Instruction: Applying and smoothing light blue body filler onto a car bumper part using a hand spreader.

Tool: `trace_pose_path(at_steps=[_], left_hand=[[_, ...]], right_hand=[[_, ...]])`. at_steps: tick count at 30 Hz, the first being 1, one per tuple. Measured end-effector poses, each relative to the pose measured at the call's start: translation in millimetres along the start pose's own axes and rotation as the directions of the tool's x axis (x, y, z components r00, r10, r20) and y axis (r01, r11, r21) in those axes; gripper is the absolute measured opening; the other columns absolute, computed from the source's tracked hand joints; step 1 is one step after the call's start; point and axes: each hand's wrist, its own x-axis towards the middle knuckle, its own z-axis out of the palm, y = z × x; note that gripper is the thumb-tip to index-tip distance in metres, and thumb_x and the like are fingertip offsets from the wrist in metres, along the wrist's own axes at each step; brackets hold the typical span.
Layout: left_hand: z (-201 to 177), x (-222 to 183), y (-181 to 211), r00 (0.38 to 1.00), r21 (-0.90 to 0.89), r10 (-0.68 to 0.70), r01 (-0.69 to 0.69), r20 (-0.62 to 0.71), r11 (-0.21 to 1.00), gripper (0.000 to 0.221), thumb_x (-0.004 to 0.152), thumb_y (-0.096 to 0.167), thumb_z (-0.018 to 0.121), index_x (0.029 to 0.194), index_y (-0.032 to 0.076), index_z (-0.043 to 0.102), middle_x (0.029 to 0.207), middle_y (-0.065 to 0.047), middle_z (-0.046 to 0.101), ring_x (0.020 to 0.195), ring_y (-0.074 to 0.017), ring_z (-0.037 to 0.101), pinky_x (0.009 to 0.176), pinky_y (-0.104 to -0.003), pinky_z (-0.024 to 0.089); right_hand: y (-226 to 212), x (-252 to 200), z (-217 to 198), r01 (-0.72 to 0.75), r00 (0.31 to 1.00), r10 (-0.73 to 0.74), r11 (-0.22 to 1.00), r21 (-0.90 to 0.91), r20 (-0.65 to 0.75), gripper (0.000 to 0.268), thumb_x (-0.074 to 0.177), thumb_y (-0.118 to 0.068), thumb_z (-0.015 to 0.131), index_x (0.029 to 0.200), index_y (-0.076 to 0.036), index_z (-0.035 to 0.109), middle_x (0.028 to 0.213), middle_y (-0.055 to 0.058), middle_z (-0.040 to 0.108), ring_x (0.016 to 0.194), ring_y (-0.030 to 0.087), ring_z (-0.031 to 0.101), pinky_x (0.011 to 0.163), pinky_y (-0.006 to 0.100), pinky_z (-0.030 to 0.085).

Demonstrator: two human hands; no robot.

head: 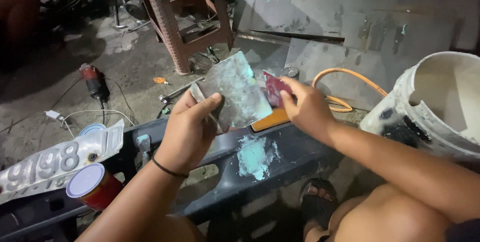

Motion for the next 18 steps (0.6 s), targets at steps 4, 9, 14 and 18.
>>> trace_pose_path(at_steps=[4, 9, 14, 18], left_hand=[[-20.7, 13.0, -8.4, 0.982, 0.27, 0.183, -0.189, 0.049, 0.944, 0.034, 0.097, 0.003, 0.063, 0.131, 0.0, 0.06, 0.111, -0.015, 0.071, 0.107, -0.0243, 0.067, 0.098, -0.053, 0.055], [-9.6, 4.9, -0.4, 0.991, 0.486, 0.119, -0.135, 0.065, 0.863, 0.037, 0.095, 0.002, 0.062, 0.132, 0.0, 0.062, 0.111, -0.017, 0.073, 0.109, -0.0249, 0.066, 0.103, -0.052, 0.051], [-9.6, 3.9, -4.0, 0.999, 0.572, 0.028, -0.042, 0.033, 0.819, 0.037, 0.092, 0.004, 0.064, 0.129, 0.004, 0.066, 0.105, -0.014, 0.074, 0.104, -0.0238, 0.067, 0.099, -0.049, 0.053], [-1.5, -2.1, 4.2, 0.999, 0.641, -0.046, 0.04, -0.007, 0.767, 0.039, 0.09, 0.011, 0.065, 0.129, 0.007, 0.068, 0.103, -0.016, 0.075, 0.101, -0.0268, 0.069, 0.095, -0.051, 0.054]], right_hand=[[-21.3, 4.9, -15.8, -0.175, 0.984, 0.176, 0.984, 0.032, -0.025, 0.032, 0.095, -0.007, 0.066, 0.126, 0.0, 0.062, 0.088, 0.029, 0.073, 0.09, 0.048, 0.071, 0.077, 0.059, 0.056], [-41.0, 14.7, -35.8, -0.153, 0.988, 0.15, 0.961, 0.232, 0.033, 0.023, 0.102, -0.011, 0.06, 0.124, -0.007, 0.065, 0.093, 0.02, 0.077, 0.09, 0.034, 0.076, 0.08, 0.046, 0.059], [-38.7, 11.1, -31.8, -0.078, 0.997, 0.076, 0.972, 0.221, 0.017, 0.025, 0.102, -0.01, 0.062, 0.126, -0.004, 0.065, 0.096, 0.019, 0.077, 0.094, 0.037, 0.075, 0.082, 0.047, 0.059], [-27.4, 11.7, -27.8, 0.094, 0.994, -0.088, 0.989, 0.112, -0.06, 0.021, 0.102, -0.009, 0.065, 0.121, -0.004, 0.071, 0.097, 0.017, 0.075, 0.095, 0.039, 0.074, 0.084, 0.045, 0.058]])
